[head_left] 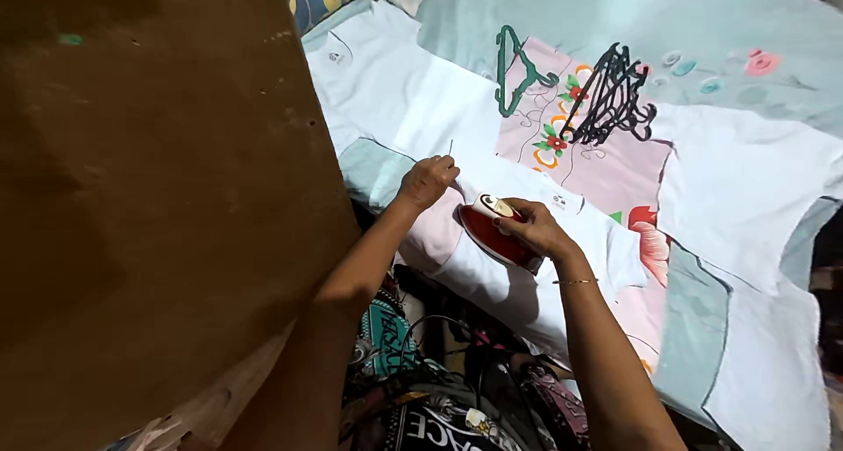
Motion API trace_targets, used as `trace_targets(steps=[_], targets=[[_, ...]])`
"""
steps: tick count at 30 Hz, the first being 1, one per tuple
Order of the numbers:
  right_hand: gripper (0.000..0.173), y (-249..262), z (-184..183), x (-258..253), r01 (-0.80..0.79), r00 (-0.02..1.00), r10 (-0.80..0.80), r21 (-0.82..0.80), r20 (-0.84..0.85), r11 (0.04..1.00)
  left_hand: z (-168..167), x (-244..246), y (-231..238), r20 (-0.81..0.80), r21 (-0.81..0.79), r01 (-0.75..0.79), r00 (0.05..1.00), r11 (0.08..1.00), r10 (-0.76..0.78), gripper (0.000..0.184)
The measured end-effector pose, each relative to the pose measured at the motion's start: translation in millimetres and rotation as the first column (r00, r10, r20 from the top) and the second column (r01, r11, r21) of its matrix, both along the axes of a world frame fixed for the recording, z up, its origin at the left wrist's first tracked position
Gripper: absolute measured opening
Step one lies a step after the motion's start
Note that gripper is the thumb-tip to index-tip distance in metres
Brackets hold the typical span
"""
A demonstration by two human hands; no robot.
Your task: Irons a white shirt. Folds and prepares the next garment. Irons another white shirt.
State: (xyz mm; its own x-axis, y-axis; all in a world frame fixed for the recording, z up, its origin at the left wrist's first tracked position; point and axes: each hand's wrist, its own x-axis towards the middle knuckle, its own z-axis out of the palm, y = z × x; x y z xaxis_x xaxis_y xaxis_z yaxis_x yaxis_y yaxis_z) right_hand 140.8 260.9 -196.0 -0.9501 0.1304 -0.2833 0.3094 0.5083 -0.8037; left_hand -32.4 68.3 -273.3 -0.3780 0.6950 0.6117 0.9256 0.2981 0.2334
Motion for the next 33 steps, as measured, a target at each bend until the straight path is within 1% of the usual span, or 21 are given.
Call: trace_targets(steps=[3,5,8,9,10,12,13,16,20,23,26,30,31,33], targets=[[0.034,5.9,2.4,0.7,-0.118,0.993,0.118,-0.013,-0.018,0.993,-3.8,9.6,-8.1,0.112,-0.008,-0.029,0.993,1.0,0.03,0.014],[0.035,17.1,4.6,7.3,-0.124,0.991,0.124,-0.006,-0.049,0.992,-2.9,17.5,-13.0,0.288,-0.078,-0.073,0.953,0.994,0.092,0.019],[0.035,32.2,5.8,17.5,-0.047,0.993,0.046,-0.006,-0.106,0.999,9.7,27.4,-19.0,0.558,-0.143,-0.133,0.807,0.981,0.191,0.032],[0.035,35.5,5.7,19.6,-0.015,0.992,0.012,-0.021,-0.123,1.0,12.5,29.7,-19.8,0.622,-0.137,-0.142,0.758,0.98,0.196,0.035],[0.034,38.2,4.9,20.5,0.017,0.99,-0.022,-0.036,-0.141,0.999,10.7,31.6,-19.3,0.655,-0.117,-0.163,0.729,0.98,0.199,0.036],[0.033,40.8,3.0,17.5,0.061,0.983,-0.069,-0.055,-0.168,0.997,4.9,35.3,-17.1,0.672,-0.087,-0.197,0.712,0.976,0.204,0.038],[0.033,39.7,2.9,13.9,0.069,0.984,-0.076,-0.049,-0.16,0.996,2.0,36.6,-15.6,0.663,-0.078,-0.201,0.721,0.976,0.202,0.04],[0.033,31.6,0.6,-3.6,0.084,0.994,-0.084,0.002,-0.069,0.996,-6.6,37.0,-12.2,0.63,-0.06,-0.201,0.753,0.978,0.193,0.04],[0.029,16.3,0.8,-26.3,0.097,0.995,-0.097,0.016,-0.019,0.995,-9.6,35.4,-12.4,0.628,-0.047,-0.22,0.752,0.974,0.2,0.034],[0.03,16.4,0.6,-24.6,0.074,0.997,-0.074,0.001,0.008,0.997,-7.9,35.8,-11.6,0.635,-0.059,-0.22,0.744,0.974,0.207,0.032],[0.032,27.3,5.8,-15.6,0.033,0.999,-0.034,0.021,0.024,0.999,-5.5,34.1,-13.3,0.643,-0.065,-0.209,0.739,0.976,0.201,0.031],[0.029,39.9,28.7,-16.4,0.08,0.997,-0.081,0.103,0.01,0.991,-0.7,34.6,-14.1,0.643,-0.075,-0.194,0.74,0.978,0.196,0.03],[0.03,40.8,31.6,-21.4,0.103,0.995,-0.103,0.115,-0.005,0.988,-0.2,35.6,-13.7,0.649,-0.077,-0.198,0.734,0.977,0.2,0.03],[0.03,39.2,32.1,-38.4,0.143,0.989,-0.138,0.13,-0.05,0.981,-4.6,38.4,-12.0,0.623,-0.051,-0.228,0.753,0.972,0.21,0.027]])
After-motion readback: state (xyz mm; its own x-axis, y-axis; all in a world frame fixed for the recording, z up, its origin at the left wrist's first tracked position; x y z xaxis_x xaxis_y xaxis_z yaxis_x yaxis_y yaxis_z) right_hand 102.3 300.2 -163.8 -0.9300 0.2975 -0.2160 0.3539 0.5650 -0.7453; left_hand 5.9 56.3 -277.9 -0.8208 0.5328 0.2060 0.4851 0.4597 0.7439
